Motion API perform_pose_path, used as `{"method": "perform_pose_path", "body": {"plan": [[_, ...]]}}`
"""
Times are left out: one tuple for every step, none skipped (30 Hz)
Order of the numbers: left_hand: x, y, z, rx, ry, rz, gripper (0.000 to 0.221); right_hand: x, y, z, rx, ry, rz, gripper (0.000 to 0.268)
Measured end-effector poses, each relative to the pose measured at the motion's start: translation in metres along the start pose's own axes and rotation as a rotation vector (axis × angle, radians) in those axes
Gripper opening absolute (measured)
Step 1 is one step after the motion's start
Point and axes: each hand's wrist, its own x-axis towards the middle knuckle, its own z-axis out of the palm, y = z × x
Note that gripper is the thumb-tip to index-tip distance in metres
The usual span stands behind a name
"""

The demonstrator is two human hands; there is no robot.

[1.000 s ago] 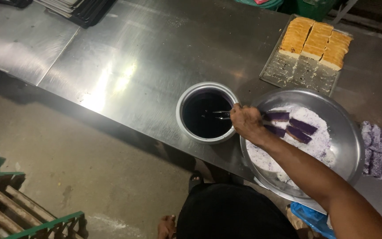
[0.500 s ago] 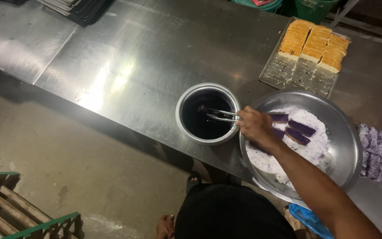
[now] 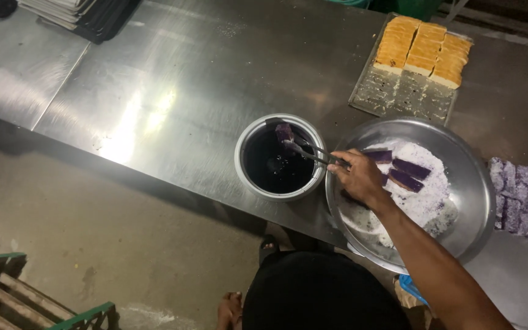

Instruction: The person is coating purple rice cakes in shredded coconut and dipping cake slices into a liquid.

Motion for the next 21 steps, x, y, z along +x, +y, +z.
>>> {"method": "perform_pose_path", "body": {"plan": [[-0.007,0.007,-0.002,-0.033,-0.010,-0.046,0.040,0.001,0.004,0.001,0.024,-0.004,-0.007,0.041],[-0.015,0.014,-0.005,-0.065,-0.019,-0.093,0.041,0.001,0.008,0.002,0.049,-0.008,-0.015,0.040],[-0.020,0.019,-0.006,-0.062,-0.020,-0.092,0.041,0.002,0.010,0.003,0.049,-0.006,-0.012,0.040],[-0.026,0.025,-0.007,-0.074,-0.025,-0.141,0.041,0.003,0.013,0.004,0.061,-0.003,-0.018,0.041],[-0.031,0.030,-0.009,-0.087,-0.030,-0.189,0.041,0.004,0.015,0.005,0.072,0.000,-0.024,0.042],[-0.033,0.034,-0.009,-0.083,-0.030,-0.189,0.041,0.003,0.014,0.004,0.072,0.002,-0.021,0.042],[-0.035,0.036,-0.009,-0.103,-0.040,-0.208,0.041,0.002,0.013,0.003,0.059,-0.001,-0.017,0.042],[-0.037,0.039,-0.010,-0.123,-0.049,-0.227,0.042,0.001,0.012,0.002,0.046,-0.004,-0.014,0.041],[-0.035,0.039,-0.009,-0.118,-0.050,-0.227,0.042,0.001,0.014,0.003,0.046,-0.001,-0.010,0.041],[-0.033,0.039,-0.009,-0.117,-0.051,-0.222,0.042,0.001,0.016,0.003,0.051,0.004,-0.027,0.041],[-0.032,0.039,-0.009,-0.115,-0.053,-0.219,0.042,0.001,0.017,0.003,0.055,0.008,-0.044,0.041],[-0.030,0.039,-0.009,-0.111,-0.054,-0.219,0.042,-0.001,0.016,0.003,0.055,0.010,-0.039,0.041],[-0.028,0.039,-0.008,-0.121,-0.054,-0.214,0.042,-0.002,0.015,0.003,0.064,0.003,-0.029,0.041],[-0.026,0.039,-0.007,-0.132,-0.053,-0.209,0.041,-0.003,0.014,0.003,0.073,-0.005,-0.019,0.042],[-0.024,0.038,-0.007,-0.130,-0.054,-0.210,0.041,-0.003,0.017,0.005,0.072,-0.005,-0.017,0.042],[-0.023,0.037,-0.007,-0.116,-0.055,-0.198,0.042,-0.003,0.020,0.008,0.045,0.015,-0.045,0.041],[-0.022,0.038,-0.007,-0.101,-0.055,-0.185,0.042,-0.003,0.023,0.010,0.017,0.036,-0.073,0.040],[-0.023,0.038,-0.009,-0.099,-0.056,-0.185,0.042,-0.004,0.020,0.010,0.016,0.037,-0.070,0.040],[-0.024,0.039,-0.009,-0.062,-0.050,-0.170,0.043,-0.006,0.017,0.009,0.001,0.031,-0.040,0.039],[-0.026,0.039,-0.010,-0.024,-0.044,-0.155,0.044,-0.008,0.015,0.008,-0.015,0.025,-0.010,0.038],[-0.023,0.038,-0.010,-0.022,-0.045,-0.153,0.044,-0.008,0.014,0.008,-0.016,0.028,-0.008,0.038]]}}
